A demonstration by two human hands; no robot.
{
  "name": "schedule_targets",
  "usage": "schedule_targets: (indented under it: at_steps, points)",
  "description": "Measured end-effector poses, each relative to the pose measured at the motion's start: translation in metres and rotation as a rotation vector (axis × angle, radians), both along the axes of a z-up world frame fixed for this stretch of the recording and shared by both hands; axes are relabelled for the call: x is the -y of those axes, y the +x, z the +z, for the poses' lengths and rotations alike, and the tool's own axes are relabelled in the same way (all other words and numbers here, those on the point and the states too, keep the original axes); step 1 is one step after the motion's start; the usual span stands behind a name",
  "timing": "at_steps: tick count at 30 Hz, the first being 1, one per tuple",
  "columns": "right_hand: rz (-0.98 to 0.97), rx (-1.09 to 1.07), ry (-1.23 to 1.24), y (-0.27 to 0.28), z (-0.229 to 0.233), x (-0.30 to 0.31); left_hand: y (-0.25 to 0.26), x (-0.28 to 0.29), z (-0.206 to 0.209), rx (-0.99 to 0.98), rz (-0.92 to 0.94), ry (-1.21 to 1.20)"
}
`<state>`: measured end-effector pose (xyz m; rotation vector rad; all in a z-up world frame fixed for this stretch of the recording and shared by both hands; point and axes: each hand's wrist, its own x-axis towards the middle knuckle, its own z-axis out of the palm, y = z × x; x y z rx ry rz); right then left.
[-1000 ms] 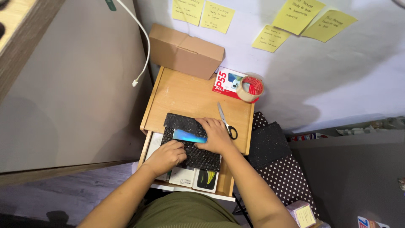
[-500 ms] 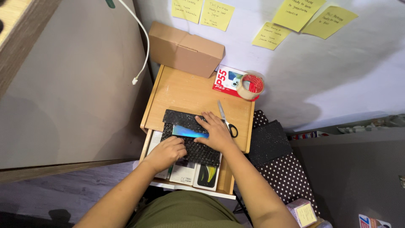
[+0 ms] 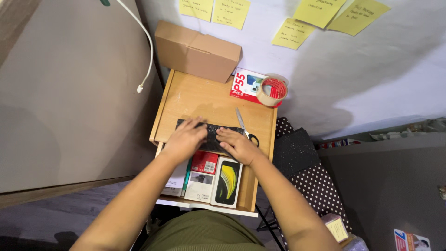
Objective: The person wraps a purple bubble-wrapped item and a small box in black bubble wrap using scissors and clear tape. They cut tape, fold the wrap around each item, and secure it with tape on a wooden desk with an open drawer.
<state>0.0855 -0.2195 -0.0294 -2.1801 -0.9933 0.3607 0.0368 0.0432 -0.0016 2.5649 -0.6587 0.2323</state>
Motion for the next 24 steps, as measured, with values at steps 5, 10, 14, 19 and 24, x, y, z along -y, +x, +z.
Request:
schedule_targets:
  at_steps: [5,10,14,19,24]
  points:
    - [0.158,-0.069,0.019,0.021,0.015,0.007,0.033,0.000,-0.016,-0.127,0.051,0.075]
    - [-0.007,-0.098,-0.135,0.015,0.018,-0.006,0.049,0.003,-0.021,-0.259,0.047,0.072]
    - [-0.275,-0.058,-0.050,0.015,0.014,-0.013,0.052,0.000,-0.014,-0.406,0.072,0.030]
    - [-0.361,0.294,0.019,0.017,0.014,-0.007,0.050,-0.002,-0.012,-0.405,0.049,-0.095]
    - [-0.480,-0.122,-0.061,0.025,0.020,-0.011,0.054,-0.011,-0.018,-0.373,0.116,-0.133]
